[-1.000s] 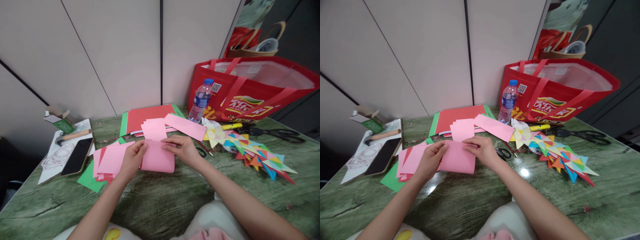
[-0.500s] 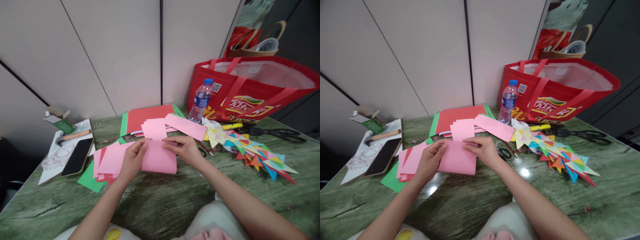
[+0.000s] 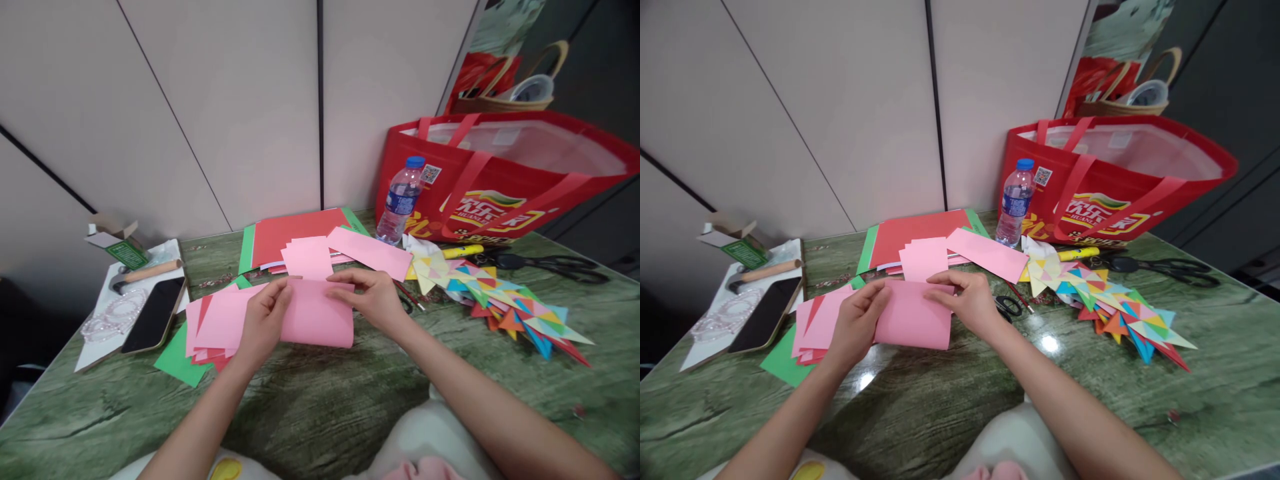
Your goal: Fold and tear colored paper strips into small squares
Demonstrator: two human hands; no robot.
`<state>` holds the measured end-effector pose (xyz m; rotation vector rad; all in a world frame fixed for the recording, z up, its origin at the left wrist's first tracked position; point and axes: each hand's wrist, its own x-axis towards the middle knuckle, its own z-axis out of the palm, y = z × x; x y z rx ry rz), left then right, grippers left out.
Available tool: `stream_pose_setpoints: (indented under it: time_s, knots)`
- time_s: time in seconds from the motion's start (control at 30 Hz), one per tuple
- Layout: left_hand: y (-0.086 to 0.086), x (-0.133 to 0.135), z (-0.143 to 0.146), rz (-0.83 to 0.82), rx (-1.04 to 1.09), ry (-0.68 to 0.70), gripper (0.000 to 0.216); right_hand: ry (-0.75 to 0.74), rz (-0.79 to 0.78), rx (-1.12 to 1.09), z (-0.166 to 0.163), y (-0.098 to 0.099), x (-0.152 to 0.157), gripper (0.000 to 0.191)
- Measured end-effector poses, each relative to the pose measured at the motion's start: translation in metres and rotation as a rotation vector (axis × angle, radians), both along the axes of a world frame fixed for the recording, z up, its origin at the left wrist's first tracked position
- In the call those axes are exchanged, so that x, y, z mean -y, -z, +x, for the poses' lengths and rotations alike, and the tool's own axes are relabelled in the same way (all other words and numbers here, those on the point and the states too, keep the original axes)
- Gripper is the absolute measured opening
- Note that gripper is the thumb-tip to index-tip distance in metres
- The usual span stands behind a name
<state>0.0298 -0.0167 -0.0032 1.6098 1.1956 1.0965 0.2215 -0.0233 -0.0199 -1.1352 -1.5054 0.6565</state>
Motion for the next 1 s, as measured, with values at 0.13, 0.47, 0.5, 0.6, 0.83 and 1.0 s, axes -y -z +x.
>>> stream_pose_setpoints:
  time_s: [0.13,0.47,0.5,0.6,0.83,1.0]
  knots:
    - [0.0013,-0.0001,-0.0002,0.046,-0.021,0.011,0.031,-0.007,0.0,-0.01,0.0,-0.002,0.0011,0.017]
    - [0.0022,-0.0007,-0.001,0.072,-0.046,0.017,0.032,-0.009,-0.048,-0.064,-0.0004,-0.0023,0.0013,0.014]
    - [0.0021,-0.0006,-0.0009,0.072,-0.048,0.017,0.032,-0.01,-0.05,-0.069,-0.0004,-0.0021,0.0011,0.014]
    - [0.0022,-0.0004,-0.0008,0.072,-0.043,0.021,0.032,-0.008,-0.053,-0.072,-0.0002,-0.0014,0.0009,0.015]
    - [0.0032,-0.0007,-0.0008,0.074,-0.039,0.019,0.032,-0.011,-0.055,-0.084,0.0,-0.0001,0.0004,0.014]
    - [0.0026,-0.0004,-0.0004,0.077,-0.049,0.019,0.032,-0.016,-0.062,-0.089,0.0001,0.0006,-0.0001,0.014]
